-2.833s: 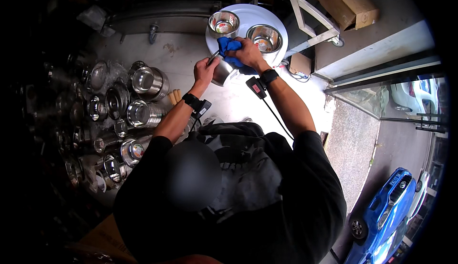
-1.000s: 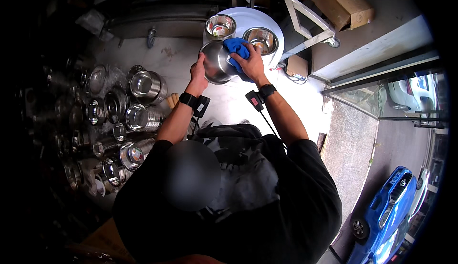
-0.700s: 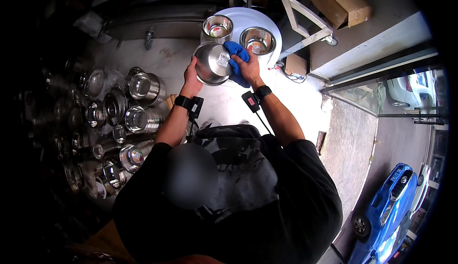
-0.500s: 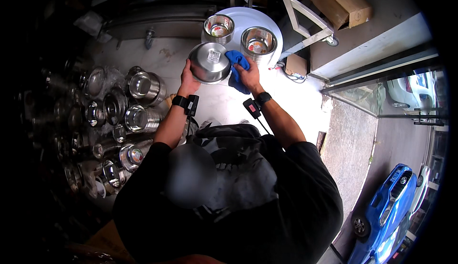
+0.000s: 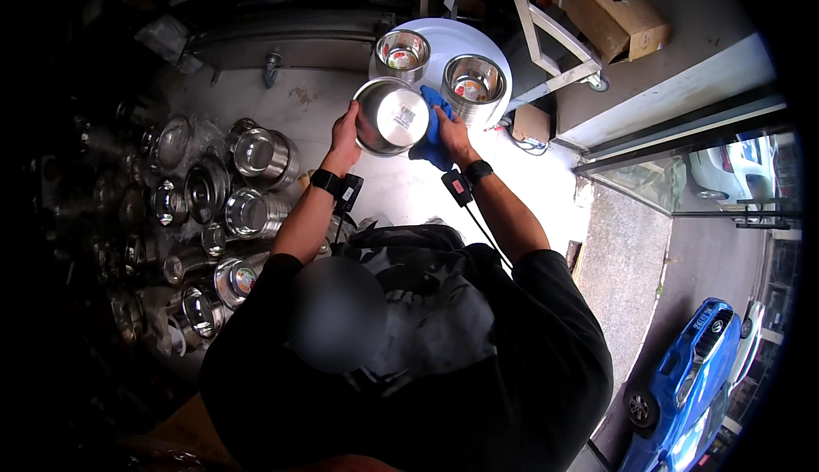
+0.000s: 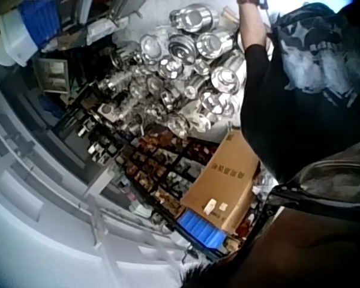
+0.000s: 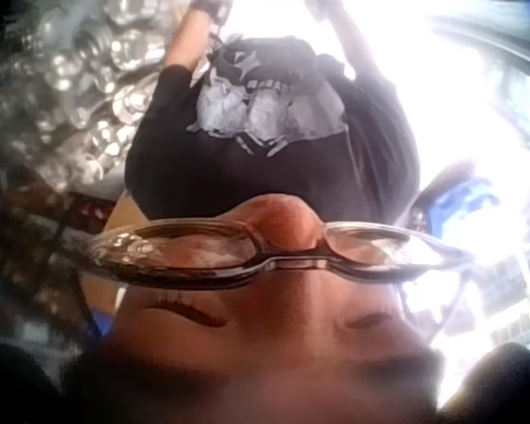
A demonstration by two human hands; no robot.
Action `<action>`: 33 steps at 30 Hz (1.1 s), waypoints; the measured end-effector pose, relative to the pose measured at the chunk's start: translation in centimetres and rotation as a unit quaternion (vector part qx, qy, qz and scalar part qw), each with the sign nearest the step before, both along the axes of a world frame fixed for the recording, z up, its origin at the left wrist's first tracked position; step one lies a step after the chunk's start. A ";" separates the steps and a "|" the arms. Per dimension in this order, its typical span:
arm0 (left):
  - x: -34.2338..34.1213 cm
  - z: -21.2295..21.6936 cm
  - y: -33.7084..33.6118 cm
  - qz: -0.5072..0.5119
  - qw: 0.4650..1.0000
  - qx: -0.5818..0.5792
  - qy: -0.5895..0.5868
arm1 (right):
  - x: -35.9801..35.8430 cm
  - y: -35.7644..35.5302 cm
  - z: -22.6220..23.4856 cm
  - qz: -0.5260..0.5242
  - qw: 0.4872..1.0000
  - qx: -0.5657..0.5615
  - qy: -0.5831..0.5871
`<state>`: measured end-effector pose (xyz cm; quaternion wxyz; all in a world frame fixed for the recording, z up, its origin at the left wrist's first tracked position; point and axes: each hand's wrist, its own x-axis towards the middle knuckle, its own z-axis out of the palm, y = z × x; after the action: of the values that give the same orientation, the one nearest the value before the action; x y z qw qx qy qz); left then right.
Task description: The person wipes the interior and exterior of multiple stainless steel bowls with a blue cloth. They pick up each bowl from a white table, wipe it thoroughly, and place it back down, repeating this process for several bowls.
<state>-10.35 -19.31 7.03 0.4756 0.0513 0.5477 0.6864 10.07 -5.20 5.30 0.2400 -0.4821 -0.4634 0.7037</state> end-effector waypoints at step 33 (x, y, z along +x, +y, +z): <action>11.0 -2.8 22.5 -0.277 0.454 0.095 0.841 | 6.8 28.9 6.0 0.319 0.635 0.533 -0.459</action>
<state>0.65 3.15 4.24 -0.0597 0.7976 0.5695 0.1893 16.83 23.68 11.33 -0.0278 -0.3538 -0.9333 0.0548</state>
